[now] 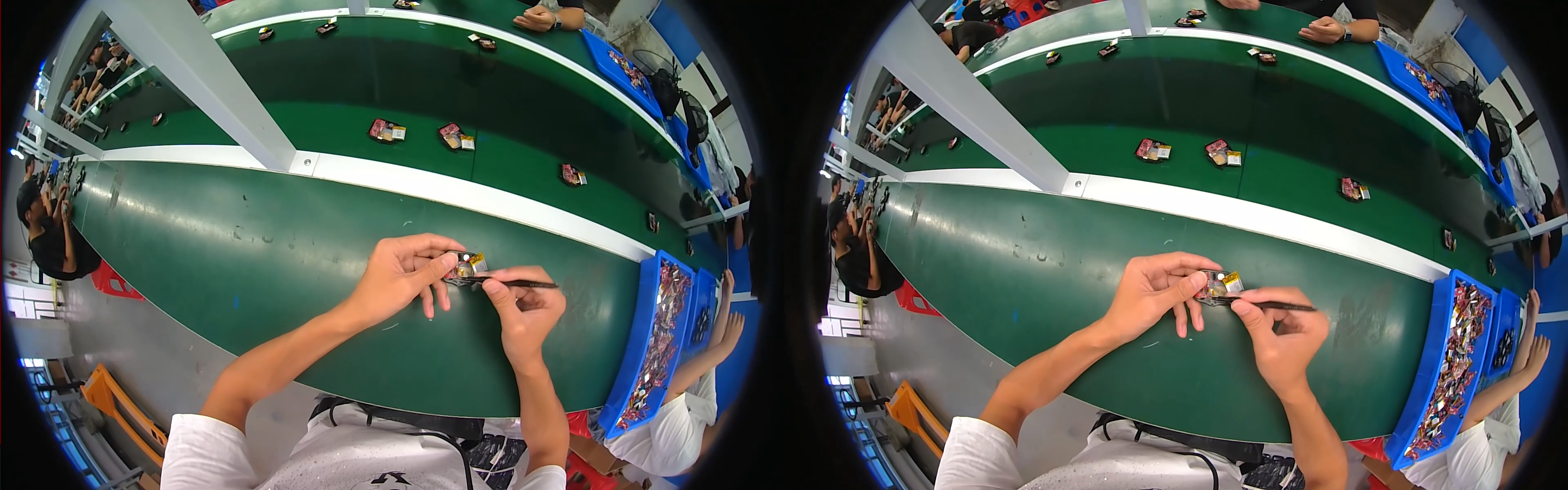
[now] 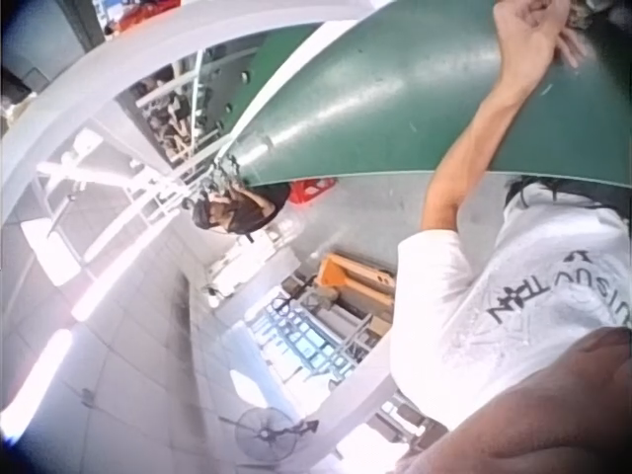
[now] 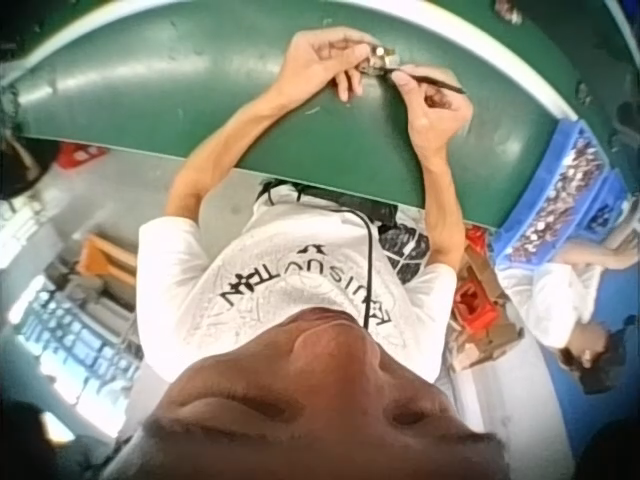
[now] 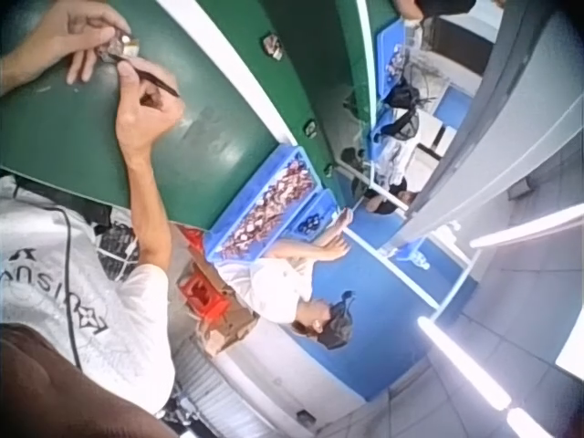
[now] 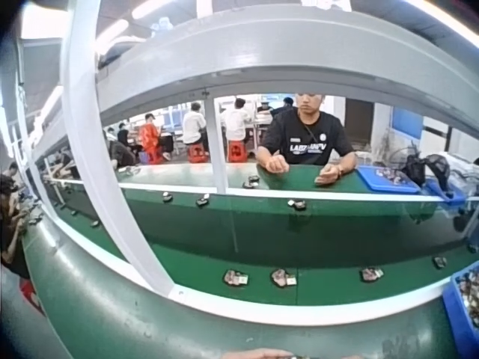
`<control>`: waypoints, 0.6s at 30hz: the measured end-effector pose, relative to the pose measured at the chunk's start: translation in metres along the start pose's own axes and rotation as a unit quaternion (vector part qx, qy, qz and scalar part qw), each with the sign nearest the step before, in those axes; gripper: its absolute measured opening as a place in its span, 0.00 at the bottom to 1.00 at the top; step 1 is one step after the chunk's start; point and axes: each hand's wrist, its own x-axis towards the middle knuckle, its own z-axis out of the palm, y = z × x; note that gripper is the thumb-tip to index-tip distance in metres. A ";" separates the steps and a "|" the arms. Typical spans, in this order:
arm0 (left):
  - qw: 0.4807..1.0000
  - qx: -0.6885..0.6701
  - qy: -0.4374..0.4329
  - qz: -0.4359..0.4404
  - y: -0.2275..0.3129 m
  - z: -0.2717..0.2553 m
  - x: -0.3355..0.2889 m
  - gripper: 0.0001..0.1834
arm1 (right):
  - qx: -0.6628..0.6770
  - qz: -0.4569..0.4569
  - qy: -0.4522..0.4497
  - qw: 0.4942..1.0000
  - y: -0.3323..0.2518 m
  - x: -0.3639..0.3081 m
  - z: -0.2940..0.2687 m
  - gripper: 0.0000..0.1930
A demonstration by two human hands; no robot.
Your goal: Assembling small electronic components onto a circuit board using tweezers.
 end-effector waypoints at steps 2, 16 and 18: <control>1.000 -0.002 -0.006 -0.005 -0.001 -0.002 0.001 0.17 | -0.070 -0.071 -0.004 0.995 0.000 -0.001 0.002 0.05; 0.999 0.010 0.005 0.030 -0.001 -0.001 -0.001 0.15 | -0.088 -0.137 -0.022 0.986 0.002 -0.001 0.004 0.05; 0.999 0.008 0.007 0.031 -0.001 -0.001 -0.001 0.15 | -0.095 -0.141 -0.019 0.985 0.002 -0.001 0.004 0.05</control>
